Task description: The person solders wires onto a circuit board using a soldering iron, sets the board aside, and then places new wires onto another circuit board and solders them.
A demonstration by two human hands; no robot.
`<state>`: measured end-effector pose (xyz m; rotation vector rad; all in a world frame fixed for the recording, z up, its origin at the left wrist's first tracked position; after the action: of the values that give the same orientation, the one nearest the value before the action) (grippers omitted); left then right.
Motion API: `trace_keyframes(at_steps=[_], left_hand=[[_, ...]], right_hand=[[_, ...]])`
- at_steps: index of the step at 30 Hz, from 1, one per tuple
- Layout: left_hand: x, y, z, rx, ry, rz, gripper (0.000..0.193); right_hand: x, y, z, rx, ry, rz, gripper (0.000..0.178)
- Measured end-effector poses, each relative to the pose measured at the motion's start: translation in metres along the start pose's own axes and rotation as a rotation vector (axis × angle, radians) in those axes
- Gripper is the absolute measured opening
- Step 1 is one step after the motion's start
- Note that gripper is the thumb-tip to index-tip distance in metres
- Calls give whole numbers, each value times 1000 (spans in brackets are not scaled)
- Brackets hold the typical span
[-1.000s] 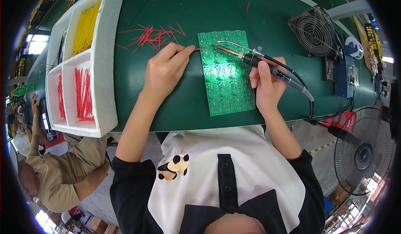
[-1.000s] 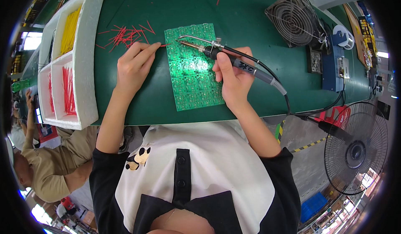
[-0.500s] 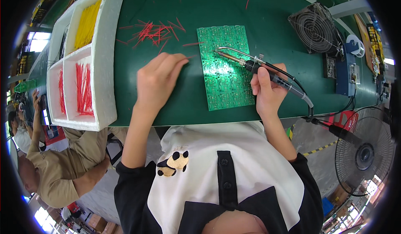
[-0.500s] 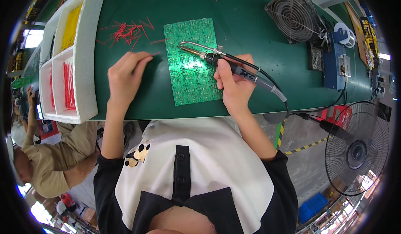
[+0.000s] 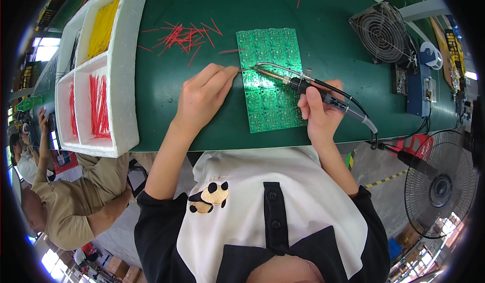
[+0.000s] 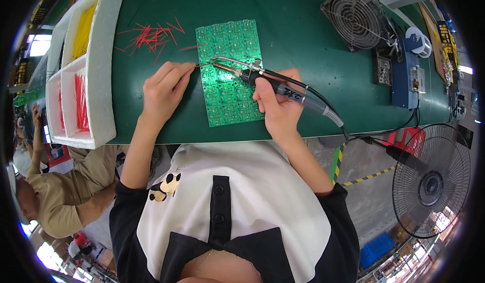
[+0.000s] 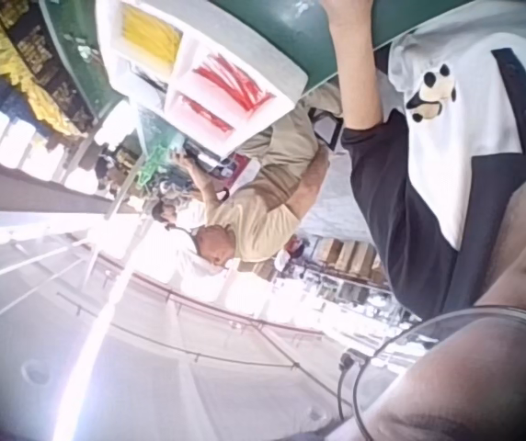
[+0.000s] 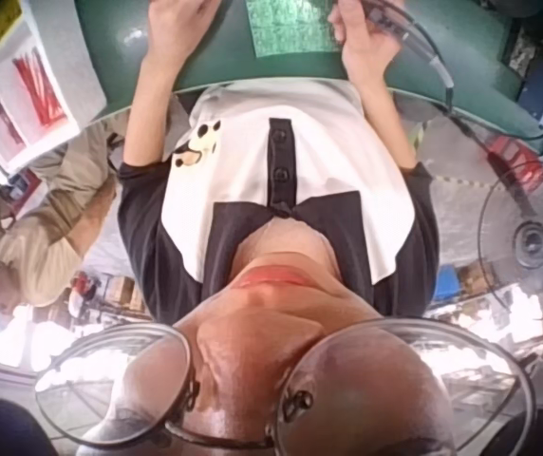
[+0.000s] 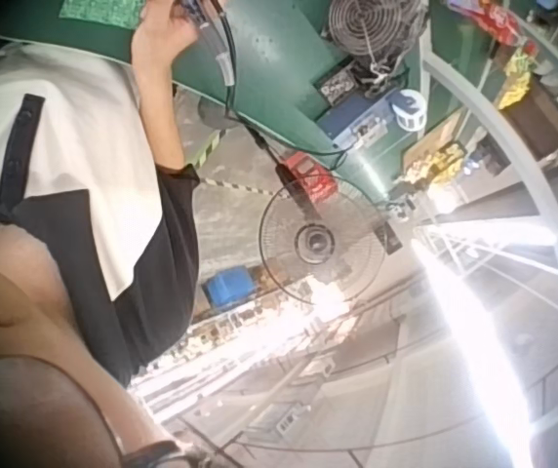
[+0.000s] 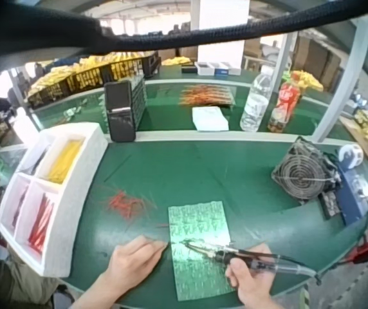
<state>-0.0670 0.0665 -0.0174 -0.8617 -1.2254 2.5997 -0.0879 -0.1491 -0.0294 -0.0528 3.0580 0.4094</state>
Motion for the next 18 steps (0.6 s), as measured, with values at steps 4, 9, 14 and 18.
trace_keyframes(at_steps=[4,9,14,18], left_hand=[[2,-1,-1,-14,2,5,17],[0,-1,0,-16,-27,-19,17],[1,1,-1,-2,-31,-3,17],[1,1,-2,-21,-39,-9,17]], right_hand=[[0,2,1,36,12,-23,20],[0,2,0,30,0,-26,20],[0,2,1,48,7,-27,21],[0,1,1,11,7,-10,20]])
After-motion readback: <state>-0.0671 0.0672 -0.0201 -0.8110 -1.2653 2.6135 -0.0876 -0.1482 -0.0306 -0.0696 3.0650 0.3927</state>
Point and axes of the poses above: each hand's wrist, its own x-axis away from the middle knuckle, its own y-axis out of the palm, z = x × y, the point moved 4 cm from there along -x, towards the middle knuckle, and after that the axes turned 8 degrees about -z, right-handed, at the moved point
